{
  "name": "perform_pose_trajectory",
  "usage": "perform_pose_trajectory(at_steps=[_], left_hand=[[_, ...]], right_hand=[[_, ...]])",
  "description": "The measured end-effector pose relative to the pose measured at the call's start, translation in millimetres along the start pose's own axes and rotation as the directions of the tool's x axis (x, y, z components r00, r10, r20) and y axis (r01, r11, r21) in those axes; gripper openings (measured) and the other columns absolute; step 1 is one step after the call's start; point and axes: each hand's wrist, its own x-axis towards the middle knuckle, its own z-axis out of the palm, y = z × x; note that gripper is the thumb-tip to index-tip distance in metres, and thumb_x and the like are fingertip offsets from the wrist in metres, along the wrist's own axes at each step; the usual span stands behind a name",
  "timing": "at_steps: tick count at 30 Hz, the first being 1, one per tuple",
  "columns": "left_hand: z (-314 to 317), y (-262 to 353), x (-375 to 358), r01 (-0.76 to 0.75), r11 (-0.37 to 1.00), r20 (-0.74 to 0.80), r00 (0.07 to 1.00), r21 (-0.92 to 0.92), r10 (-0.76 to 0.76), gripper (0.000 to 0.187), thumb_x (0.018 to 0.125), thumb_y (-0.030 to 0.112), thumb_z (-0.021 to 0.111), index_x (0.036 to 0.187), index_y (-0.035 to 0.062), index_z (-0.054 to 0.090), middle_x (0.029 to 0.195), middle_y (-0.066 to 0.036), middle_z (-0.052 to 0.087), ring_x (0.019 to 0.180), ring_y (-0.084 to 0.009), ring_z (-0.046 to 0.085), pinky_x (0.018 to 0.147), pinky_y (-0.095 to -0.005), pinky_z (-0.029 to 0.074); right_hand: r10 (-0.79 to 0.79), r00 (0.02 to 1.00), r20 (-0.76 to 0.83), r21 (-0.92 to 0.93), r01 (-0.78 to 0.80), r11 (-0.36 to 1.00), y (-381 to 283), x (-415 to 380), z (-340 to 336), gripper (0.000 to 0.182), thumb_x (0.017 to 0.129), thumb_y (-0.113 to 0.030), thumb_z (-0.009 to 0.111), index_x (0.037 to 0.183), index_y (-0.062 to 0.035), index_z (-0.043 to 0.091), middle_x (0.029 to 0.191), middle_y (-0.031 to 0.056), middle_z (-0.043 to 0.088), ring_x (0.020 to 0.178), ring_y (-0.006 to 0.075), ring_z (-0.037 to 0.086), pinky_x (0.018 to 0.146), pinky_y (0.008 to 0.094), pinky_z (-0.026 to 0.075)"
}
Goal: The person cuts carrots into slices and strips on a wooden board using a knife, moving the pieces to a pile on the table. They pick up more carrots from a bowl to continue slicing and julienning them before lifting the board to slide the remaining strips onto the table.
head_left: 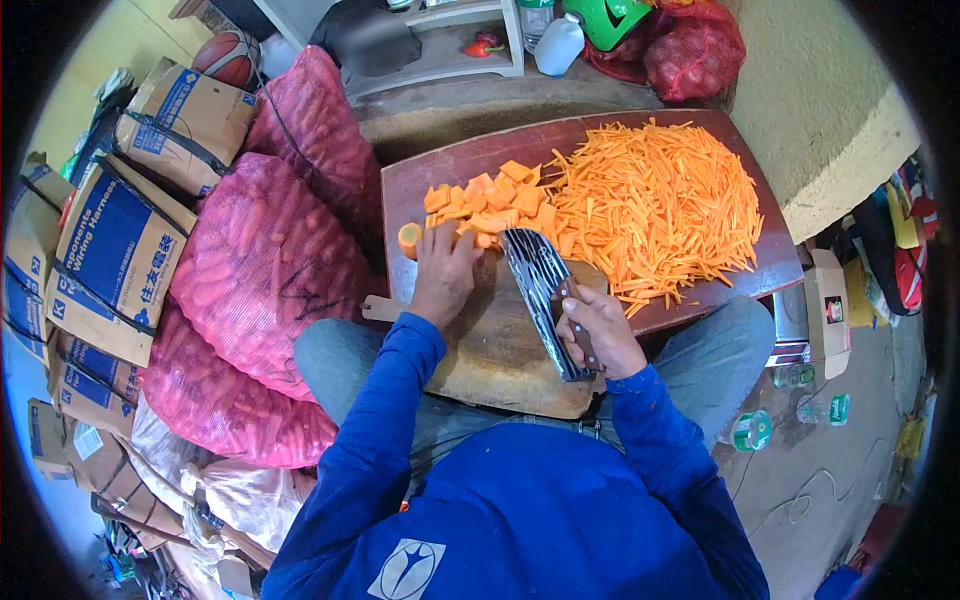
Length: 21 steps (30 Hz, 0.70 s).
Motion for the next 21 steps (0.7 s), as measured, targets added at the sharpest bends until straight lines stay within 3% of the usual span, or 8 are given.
perform_pose_trajectory(at_steps=[2,4,6,9,12,15,19,21], left_hand=[[0.7,-8.3,4.6,0.009,1.0,-0.023,1.0,0.015,-0.009,0.028,0.094,0.014,0.071,0.119,0.0028,0.067,0.126,-0.019,0.058,0.112,-0.0395,0.055,0.094,-0.0517,0.045],[3.3,-14.0,5.2,0.021,0.999,-0.049,0.999,0.031,-0.02,0.027,0.094,0.014,0.07,0.119,0.0026,0.067,0.127,-0.019,0.058,0.112,-0.0404,0.055,0.094,-0.0523,0.045],[5.5,-16.3,5.6,0.099,0.994,-0.052,0.993,-0.057,-0.102,0.027,0.096,0.012,0.067,0.121,0.0019,0.067,0.128,-0.02,0.058,0.117,-0.042,0.056,0.102,-0.055,0.045],[5.9,-15.7,5.8,0.082,0.996,-0.113,0.99,0.018,-0.08,0.031,0.096,0.01,0.066,0.127,0.0028,0.066,0.129,-0.021,0.058,0.123,-0.0418,0.057,0.113,-0.0581,0.041],[1.2,-20.6,6.7,0.112,0.993,-0.06,0.992,-0.022,-0.113,0.037,0.097,0.008,0.064,0.133,0.005,0.065,0.13,-0.021,0.059,0.128,-0.0405,0.057,0.12,-0.0603,0.036],[-1.6,-27.5,7.1,0.089,0.995,0.002,0.996,-0.034,-0.089,0.038,0.097,0.007,0.063,0.135,0.0062,0.064,0.132,-0.02,0.059,0.127,-0.0406,0.057,0.12,-0.0628,0.034],[-2.3,-39.0,13.1,0.085,0.996,-0.029,0.996,0.018,-0.084,0.038,0.097,0.008,0.063,0.135,0.0059,0.064,0.134,-0.019,0.059,0.128,-0.0411,0.057,0.12,-0.0648,0.032],[-3.6,-45.1,14.8,0.076,0.984,-0.068,0.996,0.158,-0.066,0.041,0.095,0.009,0.066,0.135,0.0062,0.063,0.135,-0.019,0.059,0.128,-0.0413,0.056,0.12,-0.0646,0.031]], right_hand=[[0.0,1.0,0.005,0.007,0.0,1.0,0.2,-0.1,0.4,0.021,0.106,-0.029,0.063,0.112,-0.008,0.064,0.07,-0.0008,0.059,0.045,0.0061,0.049,0.042,0.0219,0.036],[0.007,1.0,-0.01,-0.021,-0.007,1.0,1.7,2.1,-0.9,0.028,0.108,-0.026,0.06,0.124,-0.0035,0.063,0.067,0.0023,0.057,0.043,0.0083,0.05,0.04,0.0229,0.037],[0.005,1.0,-0.006,-0.025,-0.005,1.0,3.5,3.4,-2.0,0.028,0.108,-0.026,0.06,0.124,-0.0035,0.062,0.067,0.0022,0.057,0.043,0.0082,0.05,0.04,0.0229,0.037],[0.002,1.0,0.005,-0.026,-0.002,1.0,5.6,4.3,-4.0,0.028,0.108,-0.026,0.06,0.124,-0.0037,0.062,0.067,0.0019,0.057,0.043,0.0081,0.05,0.04,0.0226,0.037],[0.004,1.0,0.014,-0.03,-0.004,1.0,5.5,4.3,-4.9,0.027,0.108,-0.026,0.06,0.124,-0.0041,0.062,0.068,0.0018,0.057,0.044,0.0079,0.051,0.041,0.0222,0.037],[0.006,1.0,0.017,-0.035,-0.005,0.999,3.9,4.7,-3.4,0.027,0.108,-0.027,0.06,0.123,-0.0046,0.062,0.068,0.0019,0.057,0.044,0.0077,0.051,0.04,0.0221,0.037],[-0.006,1.0,-0.005,-0.052,0.006,0.999,0.8,2.7,0.1,0.026,0.106,-0.029,0.061,0.117,-0.0048,0.064,0.068,0.0,0.057,0.043,0.0076,0.049,0.04,0.0231,0.035],[0.005,1.0,-0.01,-0.05,-0.006,0.999,0.7,1.9,0.7,0.026,0.106,-0.029,0.061,0.118,-0.0048,0.064,0.068,0.0001,0.057,0.043,0.0077,0.049,0.039,0.0232,0.035]])
